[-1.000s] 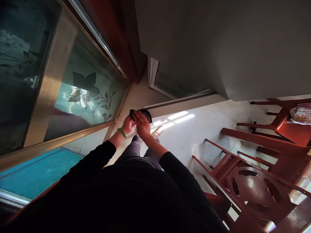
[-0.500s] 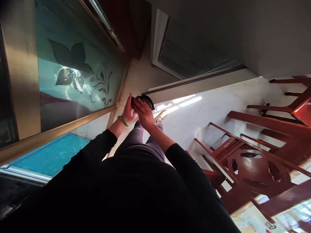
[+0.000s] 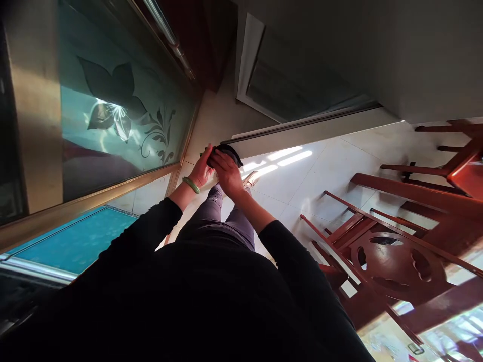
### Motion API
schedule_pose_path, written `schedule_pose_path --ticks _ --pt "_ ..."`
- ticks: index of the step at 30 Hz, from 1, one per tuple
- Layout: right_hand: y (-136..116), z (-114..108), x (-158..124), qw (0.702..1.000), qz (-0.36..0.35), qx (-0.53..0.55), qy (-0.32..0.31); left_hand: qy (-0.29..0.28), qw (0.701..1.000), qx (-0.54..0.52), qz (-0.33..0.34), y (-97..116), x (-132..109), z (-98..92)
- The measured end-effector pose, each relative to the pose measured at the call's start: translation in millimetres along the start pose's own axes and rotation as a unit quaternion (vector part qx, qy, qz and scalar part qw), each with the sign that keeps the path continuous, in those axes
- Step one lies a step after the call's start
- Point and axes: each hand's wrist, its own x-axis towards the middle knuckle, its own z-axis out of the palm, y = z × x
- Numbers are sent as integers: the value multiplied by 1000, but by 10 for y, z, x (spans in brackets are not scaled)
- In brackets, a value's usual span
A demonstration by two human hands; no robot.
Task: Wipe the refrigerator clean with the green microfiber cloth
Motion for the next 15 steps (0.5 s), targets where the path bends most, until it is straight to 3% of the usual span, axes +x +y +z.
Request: schedule_pose_path --ticks 3,6,9,12,15 --pt "9 -210 -170 1000 -8 22 3 -15 999 37 12 -35 -96 7" --pt "28 -481 -250 997 57 32 51 -4 994 88 59 -92 -218 -7" --pt "-49 -606 -202 987 103 66 101 26 983 144 111 -149 -311 -44" --pt "-181 -623 -140 977 143 133 86 26 973 183 135 -161 -340 -67" --pt "-299 -685 -123 946 223 231 40 -6 974 183 133 -109 -345 -76"
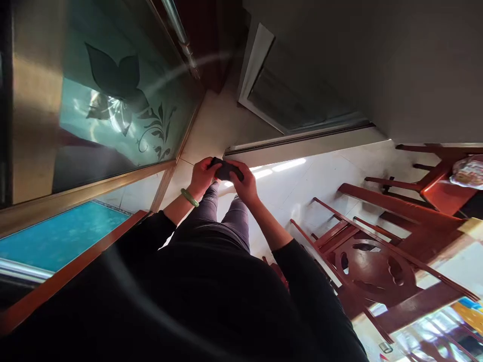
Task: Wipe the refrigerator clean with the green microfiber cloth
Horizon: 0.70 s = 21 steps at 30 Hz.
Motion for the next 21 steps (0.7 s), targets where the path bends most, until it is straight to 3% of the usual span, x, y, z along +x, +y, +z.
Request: schedule_pose_path --ticks 2,4,6,8,10,13,18,21 --pt "-82 -103 -11 997 60 40 -30 -33 999 -5 1 35 -15 -40" --pt "-140 -299 15 997 72 28 -12 -67 998 -17 0 36 -56 -92" --pt "-141 -550 78 996 17 -50 71 -58 998 -25 -6 -19 -104 -125" --pt "-60 -780 151 973 -79 -165 138 -8 1000 -22 -21 -130 -130 -102" --pt "92 -902 196 941 -154 -279 113 42 998 -18 -39 -269 -122 -6" --pt "342 -789 193 909 -184 -372 28 77 995 -39 -56 -448 -81 224" --pt "457 -232 209 905 -223 -361 -16 122 986 -97 -67 -496 -56 463" --pt "406 -274 288 899 -239 -355 -96 122 983 -117 -75 -422 -63 452"
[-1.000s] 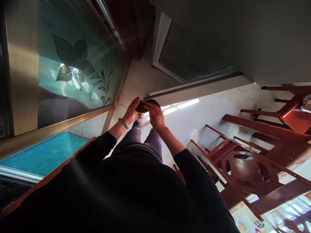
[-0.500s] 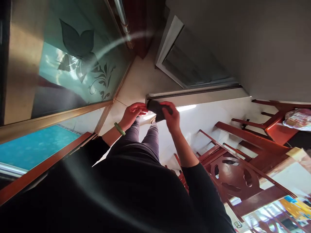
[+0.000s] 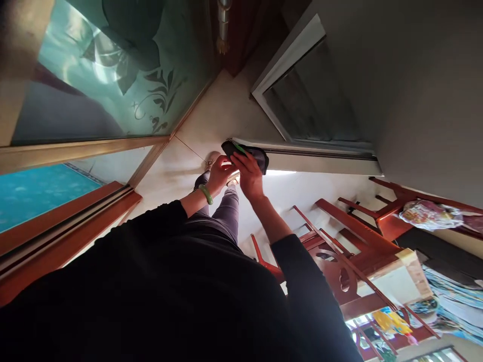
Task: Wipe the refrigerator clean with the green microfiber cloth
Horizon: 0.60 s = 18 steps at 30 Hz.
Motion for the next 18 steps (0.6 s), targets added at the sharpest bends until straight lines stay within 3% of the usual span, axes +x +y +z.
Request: schedule_pose_path --ticks 2,5,10,13,15,18 --pt "134 -171 -30 999 -27 2 -19 2 1000 -5 -8 56 -13 -8" --pt "254 -326 -92 1000 -12 -23 15 5 1000 -11 -23 122 -34 2" --pt "23 -27 25 1000 -27 8 5 12 999 -19 -36 187 -50 38" --pt "136 -48 35 998 -50 27 -24 15 999 -17 -34 192 -50 36" --pt "342 -201 -54 1000 -24 -6 14 13 999 -13 -30 172 -41 28" --pt "495 -316 -219 990 33 -59 122 8 1000 -9 -23 109 -7 12"
